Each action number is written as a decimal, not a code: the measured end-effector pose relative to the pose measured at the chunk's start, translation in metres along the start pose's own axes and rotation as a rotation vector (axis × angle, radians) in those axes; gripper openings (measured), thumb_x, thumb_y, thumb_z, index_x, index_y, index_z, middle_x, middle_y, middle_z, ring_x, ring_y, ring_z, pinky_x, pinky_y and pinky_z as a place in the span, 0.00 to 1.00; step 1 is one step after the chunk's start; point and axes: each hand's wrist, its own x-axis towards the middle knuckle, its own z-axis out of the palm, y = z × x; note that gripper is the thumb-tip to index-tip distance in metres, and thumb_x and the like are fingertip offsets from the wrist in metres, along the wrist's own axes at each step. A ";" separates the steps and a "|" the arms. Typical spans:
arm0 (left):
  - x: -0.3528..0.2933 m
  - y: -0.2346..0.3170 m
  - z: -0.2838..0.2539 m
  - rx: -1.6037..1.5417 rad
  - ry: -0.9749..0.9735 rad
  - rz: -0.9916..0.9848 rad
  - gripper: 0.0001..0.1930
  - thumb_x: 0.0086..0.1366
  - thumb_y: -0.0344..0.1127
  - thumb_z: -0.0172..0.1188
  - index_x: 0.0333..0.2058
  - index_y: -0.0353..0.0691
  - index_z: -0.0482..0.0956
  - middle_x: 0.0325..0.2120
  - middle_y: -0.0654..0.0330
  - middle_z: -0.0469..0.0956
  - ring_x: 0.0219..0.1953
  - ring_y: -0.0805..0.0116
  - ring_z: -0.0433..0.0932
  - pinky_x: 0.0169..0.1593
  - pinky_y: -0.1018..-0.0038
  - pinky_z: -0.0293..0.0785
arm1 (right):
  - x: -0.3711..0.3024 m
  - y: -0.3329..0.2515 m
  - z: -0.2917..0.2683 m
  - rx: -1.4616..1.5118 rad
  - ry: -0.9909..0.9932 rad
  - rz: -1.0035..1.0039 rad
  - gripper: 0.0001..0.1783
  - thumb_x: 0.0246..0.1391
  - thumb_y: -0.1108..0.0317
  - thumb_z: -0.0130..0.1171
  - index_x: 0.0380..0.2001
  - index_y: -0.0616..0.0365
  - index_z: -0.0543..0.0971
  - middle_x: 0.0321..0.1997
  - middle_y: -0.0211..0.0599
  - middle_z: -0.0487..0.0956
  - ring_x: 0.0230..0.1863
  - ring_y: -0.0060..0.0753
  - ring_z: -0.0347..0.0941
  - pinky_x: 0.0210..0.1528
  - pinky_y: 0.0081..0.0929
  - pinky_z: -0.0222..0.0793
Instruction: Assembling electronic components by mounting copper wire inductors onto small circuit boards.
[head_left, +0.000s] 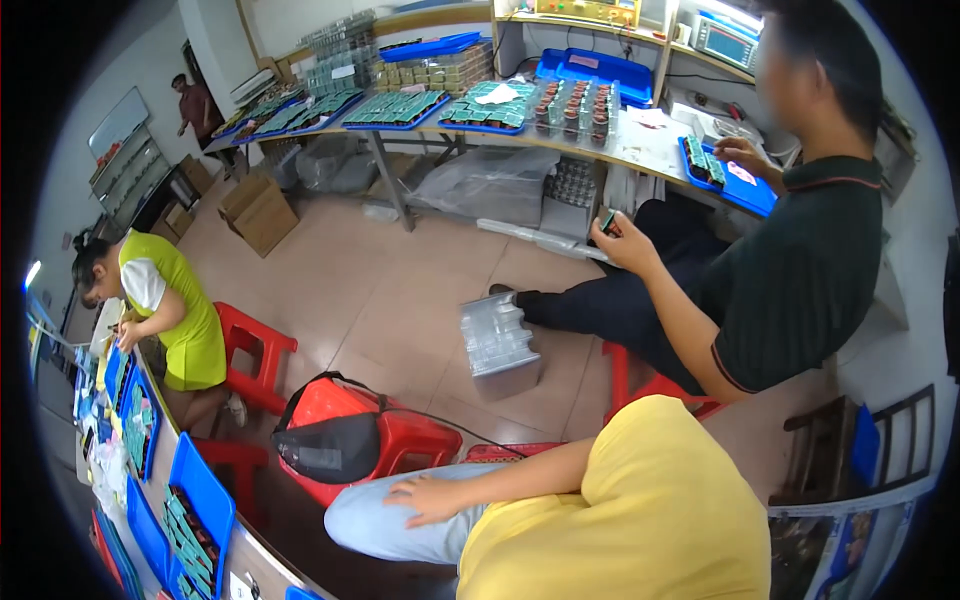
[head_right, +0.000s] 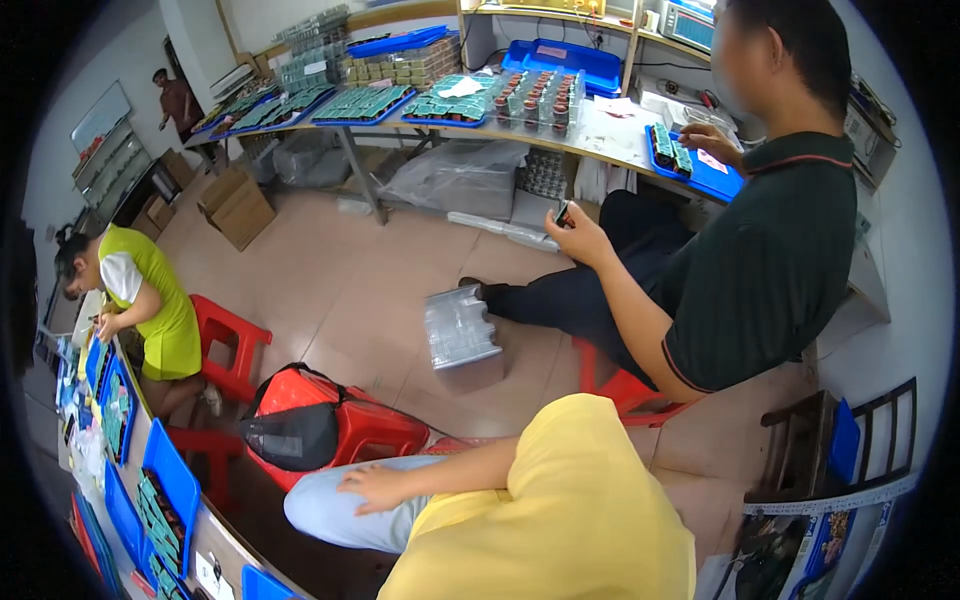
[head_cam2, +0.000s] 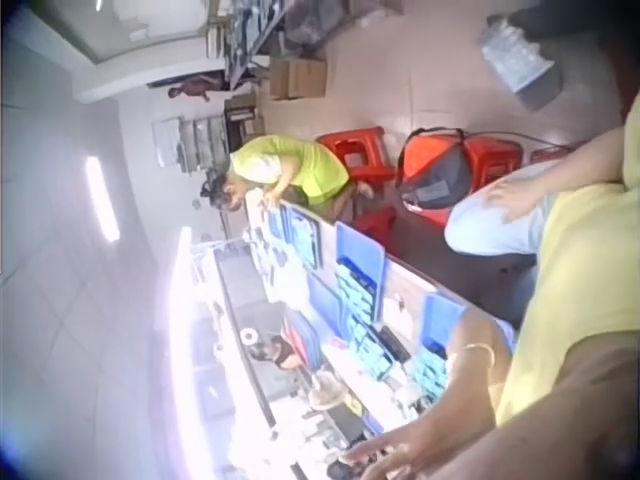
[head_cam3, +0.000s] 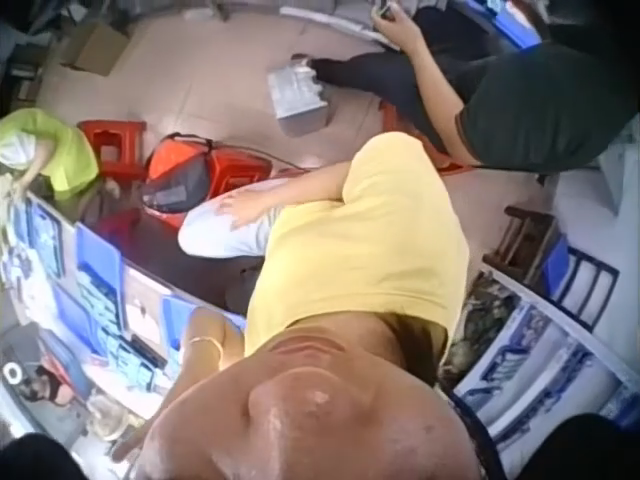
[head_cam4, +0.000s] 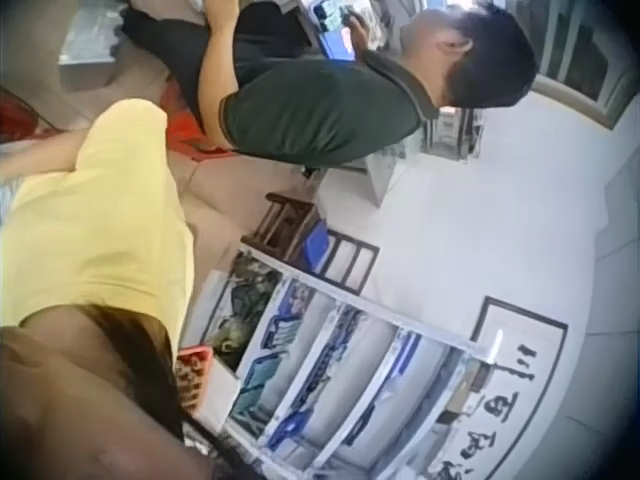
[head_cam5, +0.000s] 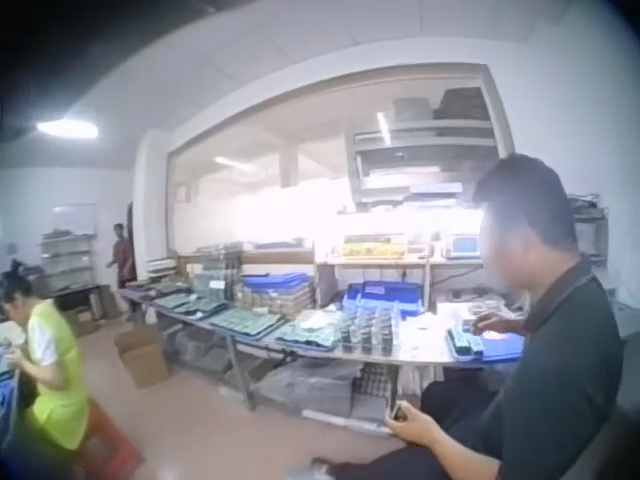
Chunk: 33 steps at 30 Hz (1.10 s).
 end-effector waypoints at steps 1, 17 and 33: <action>-0.004 -0.003 0.005 -0.004 -0.006 -0.015 0.16 0.65 0.42 0.39 0.41 0.38 0.70 0.35 0.59 0.73 0.40 0.66 0.71 0.49 0.69 0.64 | 0.003 -0.012 -0.004 -0.083 -0.125 0.061 0.33 0.49 0.51 0.53 0.56 0.52 0.58 0.56 0.43 0.59 0.56 0.48 0.57 0.54 0.45 0.55; -0.086 -0.064 0.057 -0.039 -0.207 -0.241 0.15 0.66 0.36 0.40 0.40 0.31 0.72 0.36 0.54 0.74 0.40 0.62 0.73 0.48 0.70 0.68 | 0.009 0.010 -0.014 -0.002 0.037 0.047 0.30 0.45 0.56 0.57 0.52 0.53 0.64 0.53 0.41 0.62 0.55 0.44 0.59 0.53 0.43 0.57; -0.392 -0.133 0.011 0.188 -2.404 -0.506 0.20 0.55 0.49 0.54 0.36 0.36 0.79 0.37 0.47 0.76 0.42 0.54 0.75 0.46 0.64 0.70 | -0.045 0.020 -0.041 0.157 0.273 0.158 0.12 0.47 0.66 0.56 0.36 0.56 0.74 0.39 0.39 0.71 0.43 0.41 0.68 0.45 0.32 0.65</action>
